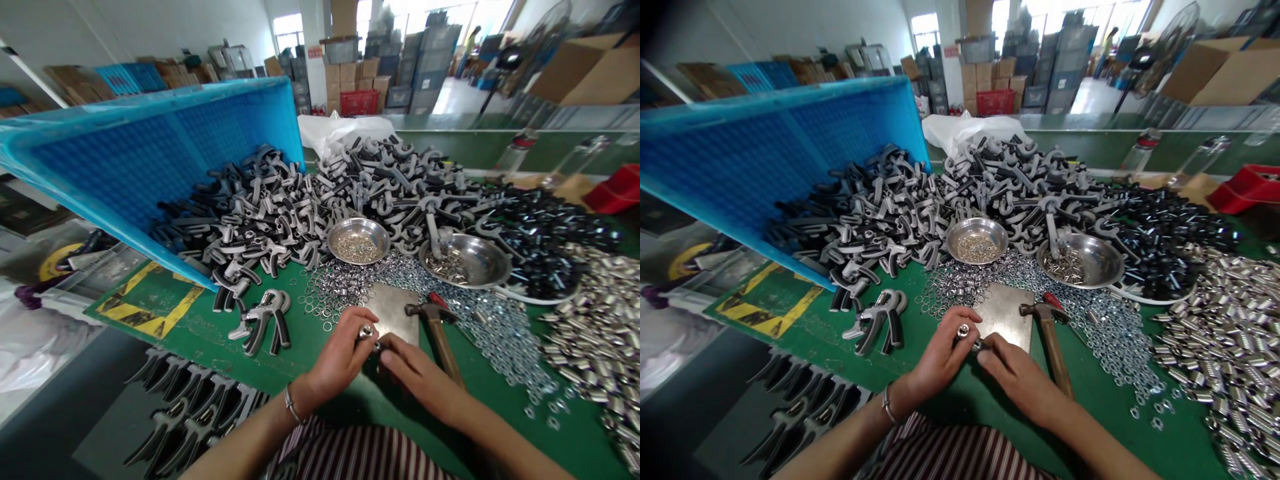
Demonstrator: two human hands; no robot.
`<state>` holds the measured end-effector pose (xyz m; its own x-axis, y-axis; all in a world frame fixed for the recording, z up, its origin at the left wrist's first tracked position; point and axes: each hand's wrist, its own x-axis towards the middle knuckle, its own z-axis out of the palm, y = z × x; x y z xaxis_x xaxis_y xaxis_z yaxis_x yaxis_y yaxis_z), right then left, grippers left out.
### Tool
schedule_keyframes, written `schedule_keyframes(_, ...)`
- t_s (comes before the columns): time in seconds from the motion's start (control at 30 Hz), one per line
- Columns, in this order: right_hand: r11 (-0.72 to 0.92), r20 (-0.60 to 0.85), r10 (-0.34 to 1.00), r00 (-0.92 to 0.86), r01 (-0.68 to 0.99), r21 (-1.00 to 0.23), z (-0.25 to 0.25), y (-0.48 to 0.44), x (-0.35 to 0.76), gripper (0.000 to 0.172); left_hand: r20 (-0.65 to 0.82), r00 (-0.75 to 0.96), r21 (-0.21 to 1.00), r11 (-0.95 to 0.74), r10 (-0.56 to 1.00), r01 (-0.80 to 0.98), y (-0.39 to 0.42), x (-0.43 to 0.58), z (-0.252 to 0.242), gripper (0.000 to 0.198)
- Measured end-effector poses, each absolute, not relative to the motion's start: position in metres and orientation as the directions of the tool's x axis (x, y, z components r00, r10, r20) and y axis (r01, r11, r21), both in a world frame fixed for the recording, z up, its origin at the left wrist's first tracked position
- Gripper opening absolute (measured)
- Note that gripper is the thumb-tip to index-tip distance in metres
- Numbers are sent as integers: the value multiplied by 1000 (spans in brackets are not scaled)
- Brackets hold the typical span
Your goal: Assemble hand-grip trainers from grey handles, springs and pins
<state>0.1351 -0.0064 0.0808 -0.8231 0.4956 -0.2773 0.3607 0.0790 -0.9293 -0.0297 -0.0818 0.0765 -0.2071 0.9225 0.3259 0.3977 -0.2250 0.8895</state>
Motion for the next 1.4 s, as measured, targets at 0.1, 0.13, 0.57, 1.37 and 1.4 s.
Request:
schedule_keyframes(0.1,189,-180,625,-759,371,-909,81,-2,135,50,244,-320,933,-132,915,335,-77,-26,74,15)
schedule_keyframes(0.13,90,-277,554,-785,387,-918,81,-1,135,57,251,-320,930,-136,914,341,-76,-25,73,15)
schedule_keyframes(0.57,-301,-401,279,-873,317,-899,67,5,142,72,438,-119,773,-306,891,556,-67,-15,63,6)
schedule_keyframes(1.37,43,-217,633,-743,314,-949,63,1,154,47,332,-211,802,-158,919,576,-55,-9,53,13)
schedule_keyframes(1.4,160,-129,695,-707,327,-931,63,2,156,44,296,-258,816,-103,920,569,-54,-8,54,14)
